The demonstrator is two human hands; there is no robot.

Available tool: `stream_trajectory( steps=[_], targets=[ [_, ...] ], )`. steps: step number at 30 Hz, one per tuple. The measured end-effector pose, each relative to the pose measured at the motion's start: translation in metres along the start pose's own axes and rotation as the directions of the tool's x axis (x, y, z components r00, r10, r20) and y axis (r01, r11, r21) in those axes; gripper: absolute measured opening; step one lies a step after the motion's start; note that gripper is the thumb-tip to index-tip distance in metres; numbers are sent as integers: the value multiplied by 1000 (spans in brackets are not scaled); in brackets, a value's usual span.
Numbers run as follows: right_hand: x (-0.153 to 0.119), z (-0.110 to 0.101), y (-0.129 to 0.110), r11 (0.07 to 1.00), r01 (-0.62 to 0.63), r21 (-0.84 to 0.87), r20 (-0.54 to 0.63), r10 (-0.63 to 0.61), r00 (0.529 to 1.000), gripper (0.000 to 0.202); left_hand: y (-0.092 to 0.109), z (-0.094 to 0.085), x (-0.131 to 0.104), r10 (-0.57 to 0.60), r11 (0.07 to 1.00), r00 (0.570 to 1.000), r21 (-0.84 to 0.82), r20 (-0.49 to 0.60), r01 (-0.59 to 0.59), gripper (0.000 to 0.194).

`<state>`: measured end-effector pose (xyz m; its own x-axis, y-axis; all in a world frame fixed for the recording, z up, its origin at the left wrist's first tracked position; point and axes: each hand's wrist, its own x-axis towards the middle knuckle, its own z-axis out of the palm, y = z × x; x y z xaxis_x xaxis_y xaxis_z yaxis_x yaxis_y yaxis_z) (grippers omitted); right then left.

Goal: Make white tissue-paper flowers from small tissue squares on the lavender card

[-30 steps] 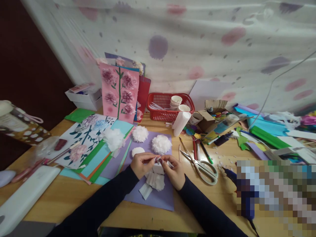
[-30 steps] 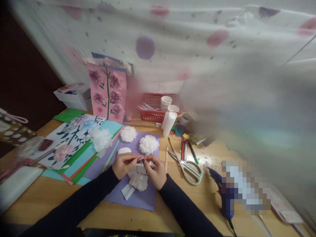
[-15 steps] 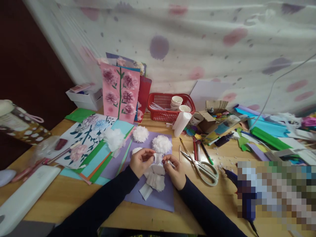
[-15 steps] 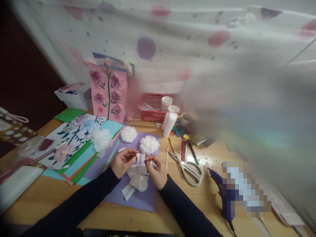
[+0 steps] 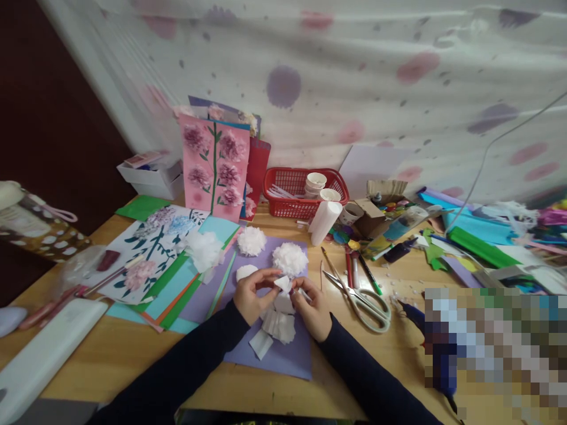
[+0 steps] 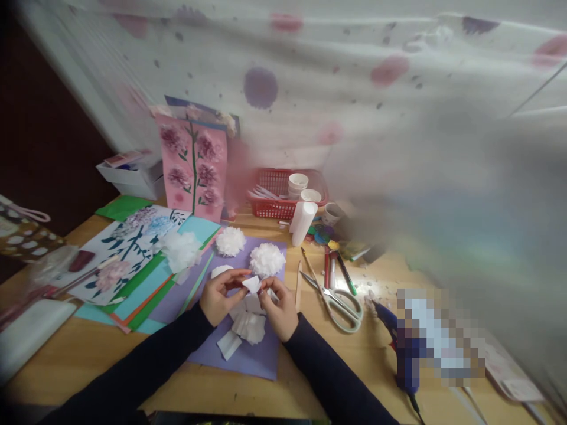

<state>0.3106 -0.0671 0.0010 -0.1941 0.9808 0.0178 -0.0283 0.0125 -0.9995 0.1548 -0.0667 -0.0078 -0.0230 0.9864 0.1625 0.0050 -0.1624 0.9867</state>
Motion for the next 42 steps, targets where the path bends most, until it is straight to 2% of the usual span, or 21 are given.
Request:
stream_trajectory(
  steps=[3, 7, 13, 22, 27, 30, 33, 36, 42],
  targets=[
    [0, -1, 4, 1000, 0, 10, 20, 0, 1000, 26, 5, 1, -2, 45, 999, 997, 11, 62, -46, 37],
    [0, -2, 9, 1000, -1, 27, 59, -1, 998, 29, 7, 0, -1, 66, 997, 994, 38, 87, -70, 21],
    [-1, -2, 9, 999, -5, 37, 110, 1, 994, 29, 2, -1, 3, -27, 999, 1000, 17, 16, 27, 27],
    [1, -4, 15, 998, 8, 64, 142, -17, 990, 31, 2, 0, 2, -123, 991, 991, -44, 45, 125, 38],
    [2, -6, 5, 986, 131, -103, -36, -135, 990, 24, -1, -3, 5, -153, 987, 987, -49, 46, 155, 29],
    [2, -5, 0, 961, 182, -209, -33, -193, 981, 28, 1, -2, 3, -152, 985, 980, -62, 129, 161, 27],
    [4, -5, 1, 970, 127, -206, -52, -140, 989, 22, 2, 0, 0, -152, 984, 968, -62, 199, 167, 26],
    [7, -7, 2, 985, 73, -154, -101, -89, 991, 28, 2, 0, -1, -157, 982, 960, -66, 231, 176, 28],
    [8, -9, 1, 989, 56, -138, -91, -69, 994, 31, 2, -2, 1, -167, 976, 945, -91, 283, 200, 32]
  ],
)
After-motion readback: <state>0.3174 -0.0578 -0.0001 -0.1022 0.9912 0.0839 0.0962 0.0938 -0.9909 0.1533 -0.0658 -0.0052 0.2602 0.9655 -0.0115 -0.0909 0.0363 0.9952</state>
